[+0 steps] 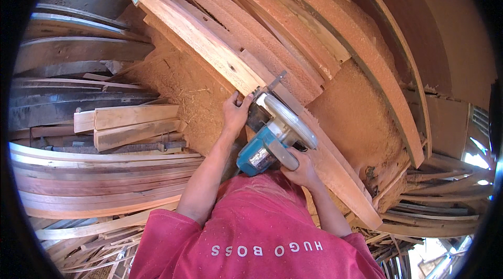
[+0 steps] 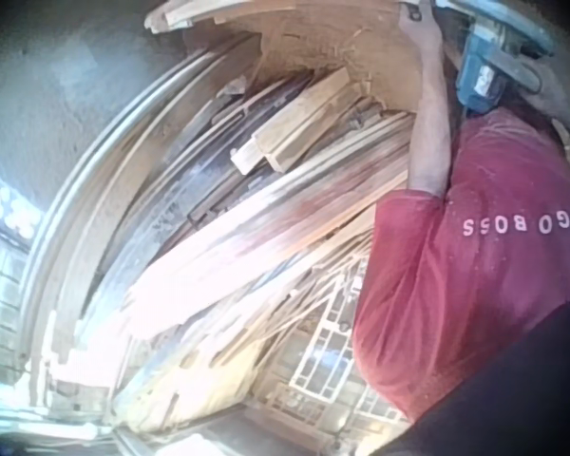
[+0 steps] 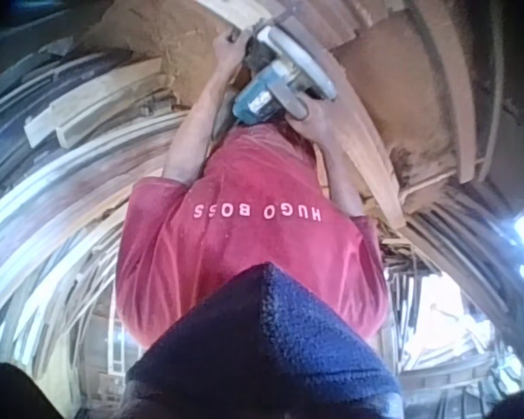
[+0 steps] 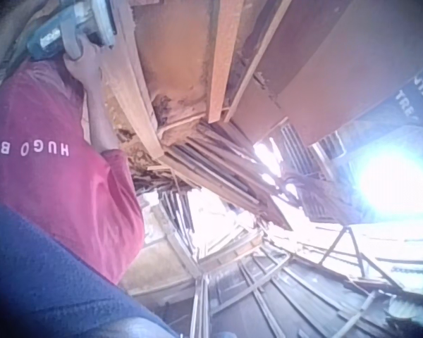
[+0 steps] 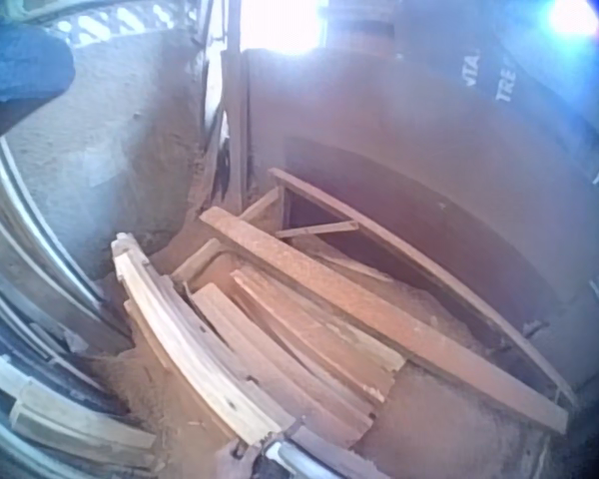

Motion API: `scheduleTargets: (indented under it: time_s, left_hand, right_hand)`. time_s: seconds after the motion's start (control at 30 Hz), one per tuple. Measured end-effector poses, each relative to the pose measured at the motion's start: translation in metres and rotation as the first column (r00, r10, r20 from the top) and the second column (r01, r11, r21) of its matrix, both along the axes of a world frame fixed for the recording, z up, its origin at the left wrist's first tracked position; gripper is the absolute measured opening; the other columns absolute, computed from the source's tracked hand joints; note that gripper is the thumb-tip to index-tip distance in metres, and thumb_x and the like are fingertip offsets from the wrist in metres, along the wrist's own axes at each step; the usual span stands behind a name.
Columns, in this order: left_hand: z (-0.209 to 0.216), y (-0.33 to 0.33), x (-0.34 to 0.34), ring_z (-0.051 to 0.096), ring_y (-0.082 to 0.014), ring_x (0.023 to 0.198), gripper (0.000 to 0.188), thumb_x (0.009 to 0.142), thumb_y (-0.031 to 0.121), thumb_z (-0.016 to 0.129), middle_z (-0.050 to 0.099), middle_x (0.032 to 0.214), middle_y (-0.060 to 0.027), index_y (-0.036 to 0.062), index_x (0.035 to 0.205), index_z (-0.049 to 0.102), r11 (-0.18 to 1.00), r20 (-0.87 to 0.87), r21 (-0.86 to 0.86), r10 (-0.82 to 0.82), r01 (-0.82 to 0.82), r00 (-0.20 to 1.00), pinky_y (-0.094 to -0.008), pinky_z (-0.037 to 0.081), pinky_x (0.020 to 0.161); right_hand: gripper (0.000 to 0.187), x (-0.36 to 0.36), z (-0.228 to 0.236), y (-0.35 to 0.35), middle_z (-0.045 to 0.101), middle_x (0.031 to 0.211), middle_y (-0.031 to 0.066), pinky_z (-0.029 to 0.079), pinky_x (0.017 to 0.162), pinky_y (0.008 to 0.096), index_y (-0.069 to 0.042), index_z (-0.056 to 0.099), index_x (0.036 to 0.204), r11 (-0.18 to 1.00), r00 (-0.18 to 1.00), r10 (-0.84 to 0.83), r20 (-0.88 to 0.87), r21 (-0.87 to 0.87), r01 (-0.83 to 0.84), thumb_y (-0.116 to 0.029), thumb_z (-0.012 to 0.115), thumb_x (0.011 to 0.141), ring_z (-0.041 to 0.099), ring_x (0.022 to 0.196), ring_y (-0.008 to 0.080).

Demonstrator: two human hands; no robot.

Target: The person cuts wood using a circular saw and smooths a wooden beam with an electric planer.

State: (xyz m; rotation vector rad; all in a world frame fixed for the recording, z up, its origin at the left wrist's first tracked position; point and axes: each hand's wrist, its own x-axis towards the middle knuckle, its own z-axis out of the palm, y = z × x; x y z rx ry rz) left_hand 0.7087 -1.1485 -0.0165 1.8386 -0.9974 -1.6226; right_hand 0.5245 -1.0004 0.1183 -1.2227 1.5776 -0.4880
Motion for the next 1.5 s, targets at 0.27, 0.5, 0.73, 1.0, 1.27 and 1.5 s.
scheduleTargets:
  time_s: [0.27,0.5,0.73,1.0,1.27,1.5]
  left_hand:
    - [-0.008,0.003,-0.003,0.045,-0.0077,0.056,0.043,0.087,0.030,0.074,0.051,0.061,-0.0008,-0.0101,0.100,0.065,0.995,-0.006,-0.025,0.101,-0.101,0.995,-0.0294,0.038,0.051]
    - [-0.008,0.001,0.002,0.048,-0.0069,0.057,0.053,0.088,0.030,0.073,0.054,0.063,-0.0004,-0.0121,0.116,0.057,1.000,0.049,-0.022,0.003,-0.002,0.999,-0.0272,0.039,0.051]
    - [-0.007,-0.002,0.002,0.052,-0.0091,0.058,0.061,0.086,0.033,0.074,0.056,0.062,-0.0040,-0.0162,0.120,0.059,0.999,0.078,-0.047,0.023,-0.019,0.997,-0.0286,0.043,0.054]
    - [-0.001,-0.006,0.002,0.052,-0.0080,0.060,0.065,0.087,0.031,0.075,0.057,0.064,-0.0032,-0.0179,0.124,0.056,0.999,0.026,-0.008,0.043,-0.043,0.999,-0.0270,0.043,0.054]
    - [0.000,-0.013,0.003,0.052,-0.0077,0.059,0.063,0.087,0.030,0.075,0.058,0.064,-0.0035,-0.0186,0.123,0.056,0.999,0.063,-0.038,0.012,-0.010,0.998,-0.0275,0.043,0.053]
    - [-0.002,-0.013,0.005,0.052,-0.0086,0.059,0.065,0.087,0.030,0.075,0.057,0.063,-0.0039,-0.0182,0.126,0.054,0.999,0.065,-0.044,0.018,-0.015,0.998,-0.0276,0.044,0.054]
  right_hand:
    - [0.043,-0.001,-0.001,0.001,0.069,0.095,0.0173,0.054,0.079,0.0393,-0.004,0.065,0.109,1.000,1.000,-0.008,-0.025,-0.006,0.008,-0.011,0.075,0.068,0.068,0.089,0.0359]
    - [0.043,0.000,0.001,-0.001,0.069,0.097,0.0177,0.054,0.080,0.0395,-0.003,0.064,0.110,1.000,1.000,-0.002,0.000,-0.002,0.002,-0.011,0.074,0.069,0.069,0.089,0.0354]
    - [0.044,0.001,-0.001,-0.003,0.069,0.099,0.0176,0.054,0.081,0.0396,-0.001,0.064,0.110,0.999,1.000,-0.009,0.017,-0.034,0.009,-0.011,0.075,0.068,0.069,0.089,0.0359]
    - [0.045,0.000,0.000,-0.006,0.069,0.101,0.0179,0.054,0.081,0.0406,-0.001,0.064,0.109,1.000,1.000,-0.005,0.012,-0.003,0.005,-0.011,0.076,0.067,0.069,0.090,0.0357]
    - [0.049,-0.002,-0.007,-0.005,0.069,0.102,0.0179,0.053,0.083,0.0417,-0.003,0.063,0.112,1.000,1.000,0.019,-0.006,0.001,-0.019,-0.015,0.077,0.066,0.068,0.092,0.0367]
    - [0.051,-0.002,-0.002,-0.009,0.068,0.107,0.0186,0.052,0.087,0.0425,-0.003,0.063,0.113,0.999,0.999,0.022,0.035,0.029,-0.023,-0.016,0.078,0.066,0.066,0.098,0.0380]
